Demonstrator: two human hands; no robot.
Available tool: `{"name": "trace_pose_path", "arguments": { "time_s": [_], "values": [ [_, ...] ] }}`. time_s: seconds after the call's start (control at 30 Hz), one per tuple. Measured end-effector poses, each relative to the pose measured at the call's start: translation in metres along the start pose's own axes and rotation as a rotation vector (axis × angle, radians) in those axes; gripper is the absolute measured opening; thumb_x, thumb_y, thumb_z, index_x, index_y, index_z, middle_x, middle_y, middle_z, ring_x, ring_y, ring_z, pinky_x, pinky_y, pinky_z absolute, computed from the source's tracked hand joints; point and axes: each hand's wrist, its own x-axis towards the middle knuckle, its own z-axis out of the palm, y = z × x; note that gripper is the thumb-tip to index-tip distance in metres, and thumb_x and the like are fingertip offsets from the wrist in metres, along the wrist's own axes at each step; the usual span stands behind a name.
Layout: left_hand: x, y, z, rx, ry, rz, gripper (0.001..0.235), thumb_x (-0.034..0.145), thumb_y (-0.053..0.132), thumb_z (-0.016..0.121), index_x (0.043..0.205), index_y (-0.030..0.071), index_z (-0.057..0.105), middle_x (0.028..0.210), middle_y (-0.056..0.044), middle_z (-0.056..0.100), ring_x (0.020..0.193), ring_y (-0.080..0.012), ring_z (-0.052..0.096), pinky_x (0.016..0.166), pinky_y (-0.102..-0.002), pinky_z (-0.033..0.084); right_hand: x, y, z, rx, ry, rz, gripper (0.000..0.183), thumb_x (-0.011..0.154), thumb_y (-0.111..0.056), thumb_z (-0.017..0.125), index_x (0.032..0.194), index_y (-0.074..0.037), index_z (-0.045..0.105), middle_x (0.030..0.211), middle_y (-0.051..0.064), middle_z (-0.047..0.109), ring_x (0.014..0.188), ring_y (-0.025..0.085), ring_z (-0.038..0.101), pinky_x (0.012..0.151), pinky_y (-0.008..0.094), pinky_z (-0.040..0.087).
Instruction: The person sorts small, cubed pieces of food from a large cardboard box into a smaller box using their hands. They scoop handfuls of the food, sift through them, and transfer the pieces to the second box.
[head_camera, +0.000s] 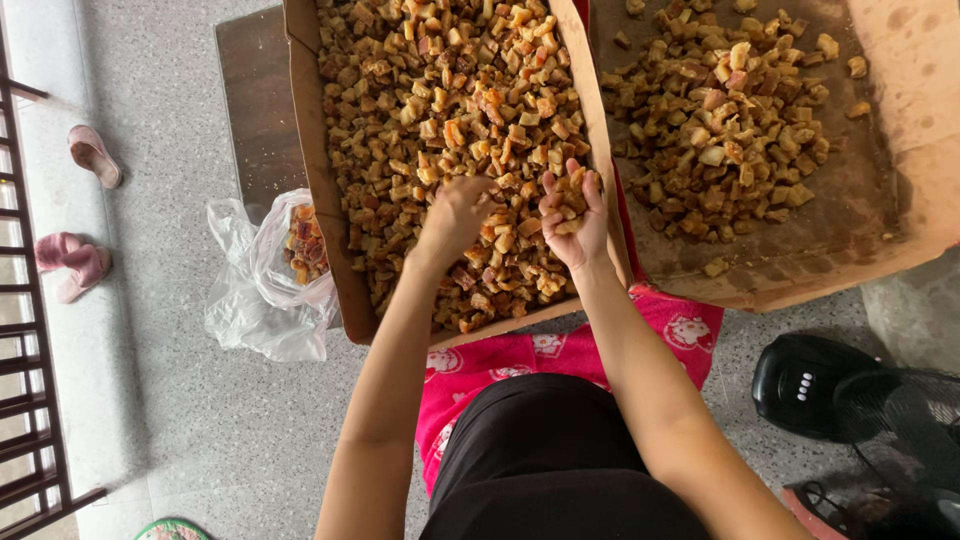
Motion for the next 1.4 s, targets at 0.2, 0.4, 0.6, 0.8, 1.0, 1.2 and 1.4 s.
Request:
{"name": "trace_pose_path", "arguments": {
  "time_s": [0.2, 0.4, 0.6, 0.8, 1.0, 1.2, 1.4],
  "values": [
    [-0.033, 0.019, 0.035, 0.359, -0.156, 0.019, 0.054, 0.081, 0.023, 0.080, 0.131, 0.010, 0.064, 0.136, -0.021, 0.053, 0.125, -0.0438, 0.047, 0.097, -0.055, 0.051, -0.001, 0.002, 0.009, -0.221, 0.129, -0.042, 0.023, 0.107, -0.032, 0.055, 0.122, -0.019, 0.066, 0.119, 0.012, 0.068, 0.098, 0.031, 0.071, 0.081, 0.044, 0.063],
    [-0.035, -0.001, 0.004, -0.265, -0.047, -0.213, 0.035, 0.091, 0.008, 0.066, 0.126, 0.004, 0.063, 0.135, -0.019, 0.050, 0.102, -0.0279, 0.068, 0.087, -0.036, 0.063, -0.006, 0.009, 0.023, -0.224, 0.059, 0.025, 0.036, 0.106, -0.048, 0.053, 0.127, -0.023, 0.068, 0.130, 0.009, 0.066, 0.117, 0.034, 0.064, 0.106, 0.057, 0.051],
    [-0.019, 0.037, -0.019, -0.423, -0.130, 0.129, 0.039, 0.089, -0.008, 0.056, 0.125, 0.004, 0.065, 0.129, -0.015, 0.062, 0.109, -0.0221, 0.070, 0.094, -0.029, 0.064, -0.006, 0.008, 0.016, -0.295, 0.074, 0.065, 0.058, 0.098, -0.063, 0.044, 0.134, -0.023, 0.065, 0.135, 0.009, 0.065, 0.125, 0.030, 0.060, 0.106, 0.056, 0.046],
    [0.001, 0.077, -0.003, -0.242, -0.092, 0.417, 0.064, 0.070, -0.021, 0.050, 0.126, 0.005, 0.069, 0.139, -0.018, 0.061, 0.130, -0.0365, 0.057, 0.105, -0.043, 0.051, -0.006, 0.004, -0.007, -0.224, 0.009, 0.071, 0.056, 0.109, -0.057, 0.045, 0.142, -0.016, 0.063, 0.135, 0.010, 0.064, 0.126, 0.028, 0.060, 0.102, 0.049, 0.053],
    [0.004, 0.073, -0.006, -0.276, -0.053, 0.221, 0.057, 0.086, -0.019, 0.037, 0.126, 0.008, 0.068, 0.133, -0.019, 0.064, 0.115, -0.0313, 0.068, 0.090, -0.035, 0.065, -0.005, 0.006, 0.004, -0.225, -0.063, 0.077, 0.047, 0.109, -0.053, 0.046, 0.134, -0.020, 0.067, 0.130, 0.010, 0.069, 0.120, 0.029, 0.062, 0.101, 0.049, 0.053],
    [0.000, 0.075, -0.001, -0.193, -0.033, 0.105, 0.035, 0.098, -0.007, 0.048, 0.125, 0.004, 0.068, 0.120, -0.021, 0.068, 0.092, -0.0281, 0.073, 0.078, -0.033, 0.066, -0.004, 0.008, 0.014, -0.162, -0.049, 0.088, 0.043, 0.109, -0.049, 0.048, 0.137, -0.021, 0.066, 0.132, 0.009, 0.069, 0.126, 0.030, 0.060, 0.111, 0.055, 0.047],
    [0.014, 0.003, 0.000, -0.025, 0.299, 0.121, 0.044, 0.096, -0.015, 0.044, 0.127, 0.004, 0.067, 0.125, -0.016, 0.071, 0.112, -0.0292, 0.072, 0.098, -0.033, 0.061, -0.006, 0.007, 0.019, -0.122, 0.028, 0.088, 0.039, 0.104, -0.047, 0.051, 0.132, -0.024, 0.067, 0.137, 0.012, 0.065, 0.131, 0.042, 0.056, 0.113, 0.062, 0.040]
  ]
}}
